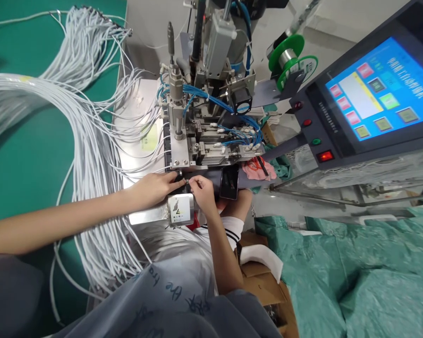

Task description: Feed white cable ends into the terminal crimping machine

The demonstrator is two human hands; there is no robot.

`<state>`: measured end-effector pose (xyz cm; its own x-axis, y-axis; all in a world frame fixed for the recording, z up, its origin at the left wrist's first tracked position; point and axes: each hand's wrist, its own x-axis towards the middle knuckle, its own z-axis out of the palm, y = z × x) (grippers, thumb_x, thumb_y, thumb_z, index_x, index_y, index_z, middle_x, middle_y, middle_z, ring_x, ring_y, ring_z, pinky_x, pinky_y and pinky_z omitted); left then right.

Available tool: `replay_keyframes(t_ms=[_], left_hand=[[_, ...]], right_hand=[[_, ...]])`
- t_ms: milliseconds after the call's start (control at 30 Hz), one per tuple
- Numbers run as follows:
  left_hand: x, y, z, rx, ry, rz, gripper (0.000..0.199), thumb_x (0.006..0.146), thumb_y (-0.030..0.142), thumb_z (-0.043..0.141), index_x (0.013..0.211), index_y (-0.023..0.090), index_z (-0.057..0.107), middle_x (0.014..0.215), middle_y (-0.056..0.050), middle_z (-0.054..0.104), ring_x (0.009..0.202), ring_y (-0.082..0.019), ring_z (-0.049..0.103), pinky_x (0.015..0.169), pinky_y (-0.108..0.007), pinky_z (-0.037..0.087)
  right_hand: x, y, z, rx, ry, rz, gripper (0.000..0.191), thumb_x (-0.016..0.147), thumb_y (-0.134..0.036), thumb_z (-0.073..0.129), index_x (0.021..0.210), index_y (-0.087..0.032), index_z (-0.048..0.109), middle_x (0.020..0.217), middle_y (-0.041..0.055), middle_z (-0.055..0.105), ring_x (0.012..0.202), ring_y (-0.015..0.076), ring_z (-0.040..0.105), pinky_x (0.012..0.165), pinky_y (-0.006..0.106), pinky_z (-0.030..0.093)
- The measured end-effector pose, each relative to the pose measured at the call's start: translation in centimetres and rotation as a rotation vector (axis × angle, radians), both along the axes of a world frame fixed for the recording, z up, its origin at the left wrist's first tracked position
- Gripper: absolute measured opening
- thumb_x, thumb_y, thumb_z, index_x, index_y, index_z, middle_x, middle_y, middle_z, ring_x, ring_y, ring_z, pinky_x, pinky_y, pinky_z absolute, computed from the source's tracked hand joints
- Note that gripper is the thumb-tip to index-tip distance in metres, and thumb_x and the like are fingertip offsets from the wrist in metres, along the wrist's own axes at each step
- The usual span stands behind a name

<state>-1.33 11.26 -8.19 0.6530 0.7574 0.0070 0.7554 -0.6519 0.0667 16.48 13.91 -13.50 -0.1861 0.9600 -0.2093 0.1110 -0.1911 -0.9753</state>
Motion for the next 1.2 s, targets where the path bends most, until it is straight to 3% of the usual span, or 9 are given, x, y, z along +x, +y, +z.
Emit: replay_keyframes(t_ms=[167,333,533,700,833,967,1033,1100,1200], left_hand=[[0.1,0.0,0.5,0.033,0.101,-0.011,0.045,0.085,0.006,0.040,0.128,0.014,0.049,0.094,-0.011,0.057,0.073,-0.019,0.063,0.055,-0.027,0.047],[0.0,-0.1,0.3,0.028,0.094,-0.017,0.045,0.086,0.006,0.037,0.128,0.014,0.049,0.094,-0.011,0.056,0.072,-0.019,0.063,0.054,-0.027,0.046],[-0.2,0.0,0.3,0.037,0.061,-0.018,0.046,0.084,0.005,0.039,0.129,0.014,0.049,0.091,-0.010,0.056,0.070,-0.017,0.061,0.053,-0.026,0.043],[-0.6,-0.2,1.7,-0.030,0.056,0.052,0.020,0.079,0.003,0.046,0.082,0.009,0.065,0.075,-0.009,0.057,0.070,-0.018,0.058,0.051,-0.026,0.038],[-0.8,-0.6,2.5,-0.013,0.065,0.084,0.019,0.076,0.001,0.047,0.075,0.011,0.065,0.075,-0.009,0.058,0.071,-0.019,0.057,0.048,-0.027,0.033],[-0.8,-0.5,2.6,0.004,0.104,0.134,0.020,0.078,0.002,0.047,0.081,0.009,0.066,0.079,-0.012,0.059,0.074,-0.022,0.057,0.047,-0.027,0.033],[-0.8,-0.2,2.5,0.025,0.132,0.203,0.024,0.080,0.001,0.044,0.088,0.007,0.065,0.081,-0.015,0.060,0.076,-0.024,0.058,0.048,-0.028,0.034],[-1.0,0.1,2.3,0.047,0.142,0.262,0.028,0.082,0.001,0.040,0.096,0.005,0.064,0.081,-0.016,0.061,0.077,-0.024,0.058,0.050,-0.029,0.036],[-1.3,0.4,1.8,0.044,0.133,0.305,0.028,0.083,0.005,0.040,0.100,0.005,0.062,0.079,-0.016,0.062,0.075,-0.025,0.059,0.051,-0.029,0.036]], right_hand=[[-0.2,-0.3,-0.6,0.000,0.030,-0.022,0.019,0.072,-0.034,0.057,0.064,-0.018,0.053,0.048,-0.0066,0.043,0.045,0.0081,0.038,0.046,0.022,0.030],[-0.2,0.1,-0.7,-0.005,0.024,-0.031,0.020,0.071,-0.036,0.058,0.068,-0.017,0.056,0.055,-0.0039,0.051,0.050,0.0090,0.045,0.049,0.022,0.037],[0.0,0.5,-1.1,0.051,-0.051,0.070,0.022,0.076,-0.037,0.052,0.065,-0.018,0.049,0.053,-0.0053,0.044,0.049,0.0092,0.039,0.048,0.022,0.031],[0.3,0.9,-1.2,0.166,-0.144,0.189,0.023,0.081,-0.035,0.046,0.064,-0.019,0.045,0.055,-0.0051,0.039,0.052,0.0099,0.036,0.050,0.023,0.029],[1.2,1.1,-0.2,0.290,-0.317,0.069,0.022,0.082,-0.028,0.043,0.062,-0.019,0.044,0.058,-0.0036,0.041,0.057,0.0109,0.038,0.054,0.024,0.029],[1.6,-2.1,2.0,0.407,-0.365,-0.172,0.023,0.087,-0.028,0.041,0.067,-0.019,0.045,0.059,-0.0035,0.041,0.055,0.0106,0.038,0.053,0.025,0.030],[0.8,-5.1,2.9,0.471,-0.376,-0.170,0.021,0.088,-0.028,0.044,0.071,-0.019,0.051,0.059,-0.0027,0.046,0.053,0.0105,0.041,0.052,0.025,0.033],[-0.5,-8.3,3.1,0.461,-0.371,-0.009,0.017,0.086,-0.027,0.048,0.074,-0.019,0.057,0.059,-0.0015,0.052,0.050,0.0112,0.044,0.051,0.026,0.036],[-3.0,-11.6,2.6,0.331,-0.338,0.341,0.010,0.084,-0.026,0.055,0.081,-0.021,0.063,0.065,0.0018,0.063,0.055,0.0148,0.054,0.054,0.029,0.042]])
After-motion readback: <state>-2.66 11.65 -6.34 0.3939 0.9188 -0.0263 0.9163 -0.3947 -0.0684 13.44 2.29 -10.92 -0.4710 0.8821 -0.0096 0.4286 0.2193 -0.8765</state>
